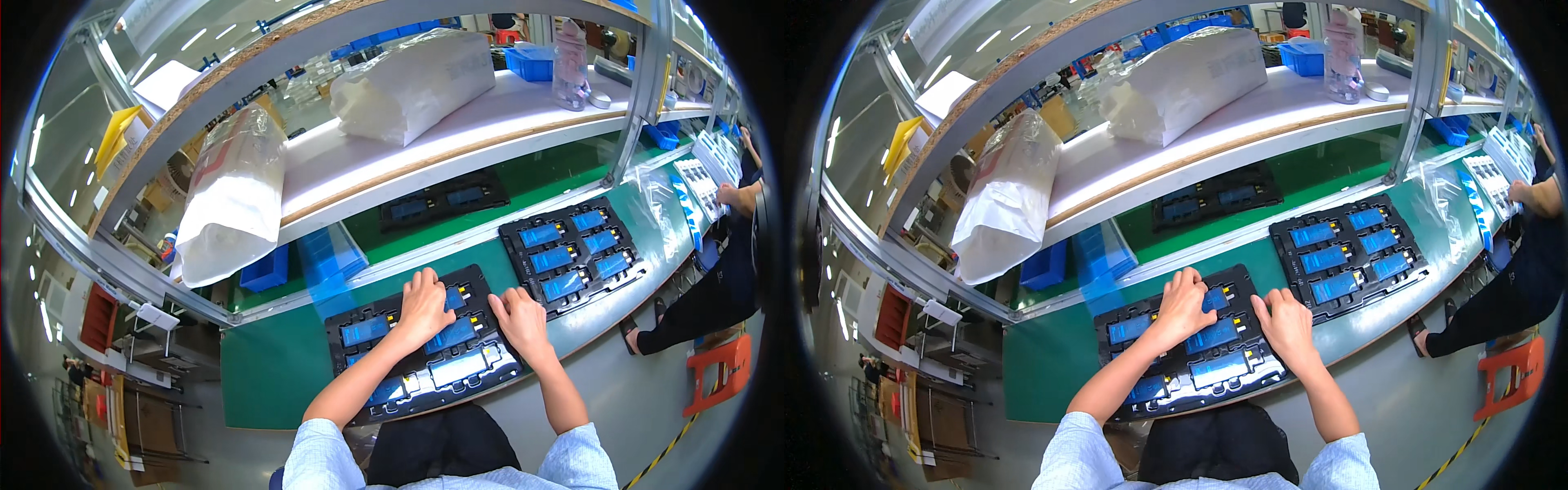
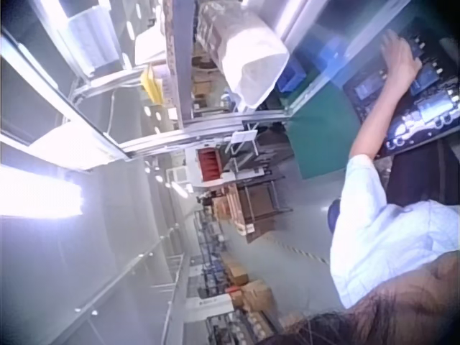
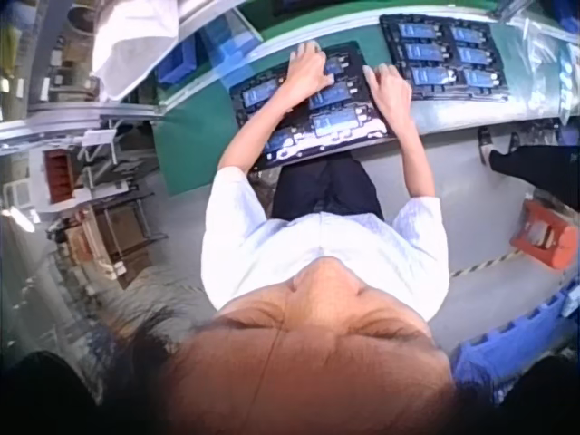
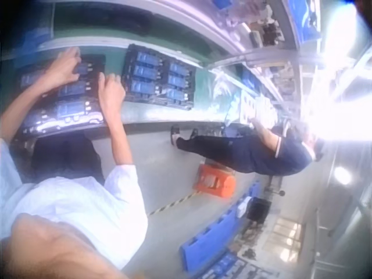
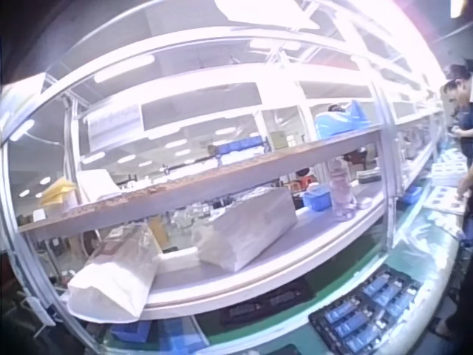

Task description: The person places blue rectangular components into a black plastic tray with multiple slots. They handle the components one by one, aligning them into the designated spaces. The person then moves the filled tray aside and retrieves a new empty tray to continue the process.

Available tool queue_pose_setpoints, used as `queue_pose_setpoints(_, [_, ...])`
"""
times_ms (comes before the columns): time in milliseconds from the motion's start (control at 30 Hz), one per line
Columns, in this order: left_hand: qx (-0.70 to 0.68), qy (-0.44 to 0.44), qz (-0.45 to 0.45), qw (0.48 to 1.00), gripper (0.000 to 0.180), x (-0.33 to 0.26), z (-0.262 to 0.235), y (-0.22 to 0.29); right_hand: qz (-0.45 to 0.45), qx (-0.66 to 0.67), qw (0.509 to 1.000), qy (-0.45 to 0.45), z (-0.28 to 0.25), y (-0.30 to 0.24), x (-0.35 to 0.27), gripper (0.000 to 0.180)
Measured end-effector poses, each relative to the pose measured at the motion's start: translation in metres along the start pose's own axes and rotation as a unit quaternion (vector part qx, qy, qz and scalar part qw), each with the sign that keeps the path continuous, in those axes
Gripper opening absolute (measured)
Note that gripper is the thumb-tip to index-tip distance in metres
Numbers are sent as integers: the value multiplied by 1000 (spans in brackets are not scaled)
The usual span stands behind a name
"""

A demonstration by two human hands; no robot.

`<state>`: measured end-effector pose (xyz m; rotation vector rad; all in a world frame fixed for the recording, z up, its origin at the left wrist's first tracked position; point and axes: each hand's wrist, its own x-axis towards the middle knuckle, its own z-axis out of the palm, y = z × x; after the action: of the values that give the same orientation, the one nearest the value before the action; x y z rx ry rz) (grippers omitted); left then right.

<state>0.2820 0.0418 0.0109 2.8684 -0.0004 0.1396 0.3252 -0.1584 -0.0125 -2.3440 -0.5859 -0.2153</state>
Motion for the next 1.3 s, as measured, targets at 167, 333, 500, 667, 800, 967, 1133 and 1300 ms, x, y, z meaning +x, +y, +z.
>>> queue_pose_setpoints(167, [-72, 100, 53, 991, 46, -3, 7, -11, -66, 141, 983, -94, 4, -7, 49, 32])
queue_pose_setpoints(333, [-151, 98, 46, 983, 48, -10, 14, -17, -151, 200, 926, -282, 18, -1, 78, 30])
queue_pose_setpoints(500, [-292, 33, -37, 955, 66, -21, -13, -45, -86, 245, 916, -305, 20, 7, 80, 20])
queue_pose_setpoints(667, [-344, 37, -63, 936, 49, -28, -10, -66, -109, 235, 925, -277, 27, 3, 78, 18])
queue_pose_setpoints(800, [-335, 50, -72, 938, 42, -29, -6, -69, -96, 239, 925, -280, 27, 4, 79, 17])
queue_pose_setpoints(967, [-388, 38, -112, 914, 41, -28, -5, -68, -28, 250, 919, -304, 25, 4, 80, 21])
queue_pose_setpoints(1133, [-563, 60, -92, 819, 46, -26, -6, -67, 115, 404, 848, -324, 20, 3, 82, 22])
queue_pose_setpoints(1300, [-578, 56, -24, 814, 56, -26, -10, -60, 153, 454, 816, -325, 16, 4, 85, 17])
